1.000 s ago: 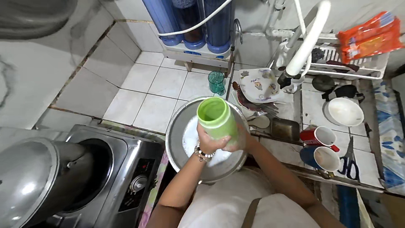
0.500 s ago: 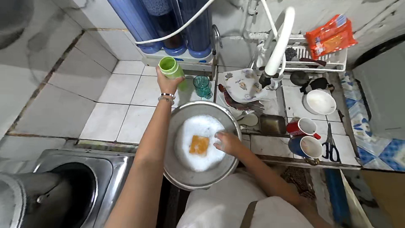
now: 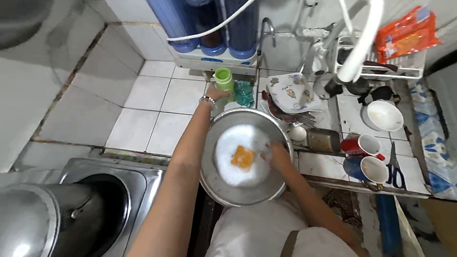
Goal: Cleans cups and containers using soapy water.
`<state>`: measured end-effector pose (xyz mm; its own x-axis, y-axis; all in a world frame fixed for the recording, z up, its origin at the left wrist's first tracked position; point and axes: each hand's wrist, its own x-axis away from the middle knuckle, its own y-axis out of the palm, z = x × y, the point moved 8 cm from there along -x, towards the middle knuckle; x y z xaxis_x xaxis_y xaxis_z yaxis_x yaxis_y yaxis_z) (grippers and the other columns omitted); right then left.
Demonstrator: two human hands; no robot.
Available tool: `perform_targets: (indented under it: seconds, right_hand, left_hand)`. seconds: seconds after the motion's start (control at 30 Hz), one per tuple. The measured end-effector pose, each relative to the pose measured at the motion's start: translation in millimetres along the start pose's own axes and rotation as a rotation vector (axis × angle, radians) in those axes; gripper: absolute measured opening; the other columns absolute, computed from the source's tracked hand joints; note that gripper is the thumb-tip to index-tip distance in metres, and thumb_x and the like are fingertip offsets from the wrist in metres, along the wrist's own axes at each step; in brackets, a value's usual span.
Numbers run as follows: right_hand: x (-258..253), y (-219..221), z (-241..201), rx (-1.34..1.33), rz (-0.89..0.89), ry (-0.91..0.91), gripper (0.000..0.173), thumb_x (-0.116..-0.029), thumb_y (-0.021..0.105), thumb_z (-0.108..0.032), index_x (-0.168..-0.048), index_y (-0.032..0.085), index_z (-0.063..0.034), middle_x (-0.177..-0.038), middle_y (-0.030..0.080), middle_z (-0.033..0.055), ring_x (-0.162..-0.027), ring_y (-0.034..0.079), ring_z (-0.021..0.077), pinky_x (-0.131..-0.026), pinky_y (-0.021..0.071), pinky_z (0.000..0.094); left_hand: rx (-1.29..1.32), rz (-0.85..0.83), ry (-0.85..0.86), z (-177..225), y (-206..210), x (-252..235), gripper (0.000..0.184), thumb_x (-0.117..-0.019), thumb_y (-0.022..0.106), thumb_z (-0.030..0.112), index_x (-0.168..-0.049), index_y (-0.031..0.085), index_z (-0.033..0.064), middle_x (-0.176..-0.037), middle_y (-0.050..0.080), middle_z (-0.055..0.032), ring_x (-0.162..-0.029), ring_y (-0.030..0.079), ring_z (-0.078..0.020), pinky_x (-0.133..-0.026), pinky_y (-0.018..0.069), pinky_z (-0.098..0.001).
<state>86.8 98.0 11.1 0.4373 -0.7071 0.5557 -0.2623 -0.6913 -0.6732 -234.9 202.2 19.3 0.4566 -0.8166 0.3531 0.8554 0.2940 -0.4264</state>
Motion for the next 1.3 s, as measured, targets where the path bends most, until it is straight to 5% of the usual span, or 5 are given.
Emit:
perform_targets:
  seconds: [0.2, 0.37, 0.97, 1.13, 1.3]
  right_hand:
    - [-7.6, -46.1, -1.0, 0.124, 0.400, 0.010, 0.078, -0.0928, 0.073, -0.025, -0.152, 0.037, 0.0098, -0.156, 0.033, 0.0393, -0.145, 0.031, 0.0575, -0.118, 0.0274, 0.0659]
    - [-15.5, -40.4, 33.8, 0.115, 0.193, 0.329, 0.068, -0.1024, 0.064, -0.025, -0.155, 0.031, 0.0031, -0.131, 0.062, 0.0304, -0.120, 0.063, 0.0459, -0.101, 0.0485, 0.0605]
    - [100.6, -19.9, 128.8, -0.266, 0.573, 0.434, 0.045, -0.0961, 0.070, -0.011, -0.129, 0.053, 0.0147, -0.111, 0.063, 0.0392, -0.105, 0.063, 0.0534, -0.093, 0.0467, 0.0696]
    - [142.4, -27.8, 175.7, -0.290, 0.642, 0.563, 0.049, -0.0982, 0.068, -0.014, -0.133, 0.051, 0.0163, -0.123, 0.060, 0.0410, -0.116, 0.060, 0.0527, -0.102, 0.0449, 0.0654]
    - [161.9, -27.5, 218.4, -0.288, 0.734, 0.676, 0.056, -0.1006, 0.066, -0.023, -0.134, 0.049, 0.0188, -0.123, 0.058, 0.0439, -0.117, 0.058, 0.0553, -0.103, 0.0427, 0.0665]
  left_hand:
    - [-0.177, 0.465, -0.198, -119.4, -150.8, 28.4, 0.072, -0.1025, 0.059, 0.037, -0.154, 0.035, -0.0059, -0.161, 0.024, -0.0357, -0.150, 0.024, -0.0508, -0.120, 0.0266, -0.0624]
    - [-0.287, 0.965, -0.764, -274.4, -222.7, 91.2, 0.090, -0.1014, 0.040, 0.066, -0.158, 0.029, -0.0028, -0.169, 0.008, -0.0261, -0.156, 0.010, -0.0455, -0.122, 0.0173, -0.0625]
    - [-0.295, -0.008, 0.603, -114.3, 33.8, 30.2, 0.060, -0.1060, 0.045, 0.028, -0.153, 0.037, -0.0086, -0.163, 0.030, -0.0261, -0.152, 0.033, -0.0354, -0.124, 0.0281, -0.0455]
    - [-0.598, 0.515, 0.157, -151.2, -101.1, -20.7, 0.062, -0.1099, 0.037, 0.034, -0.152, 0.034, -0.0119, -0.162, 0.025, -0.0340, -0.154, 0.018, -0.0459, -0.127, 0.0156, -0.0534]
    - [-0.715, 0.450, -0.140, -187.5, -166.0, -64.9, 0.064, -0.1120, 0.020, 0.038, -0.154, 0.036, -0.0069, -0.163, 0.026, -0.0301, -0.154, 0.020, -0.0467, -0.119, 0.0177, -0.0687]
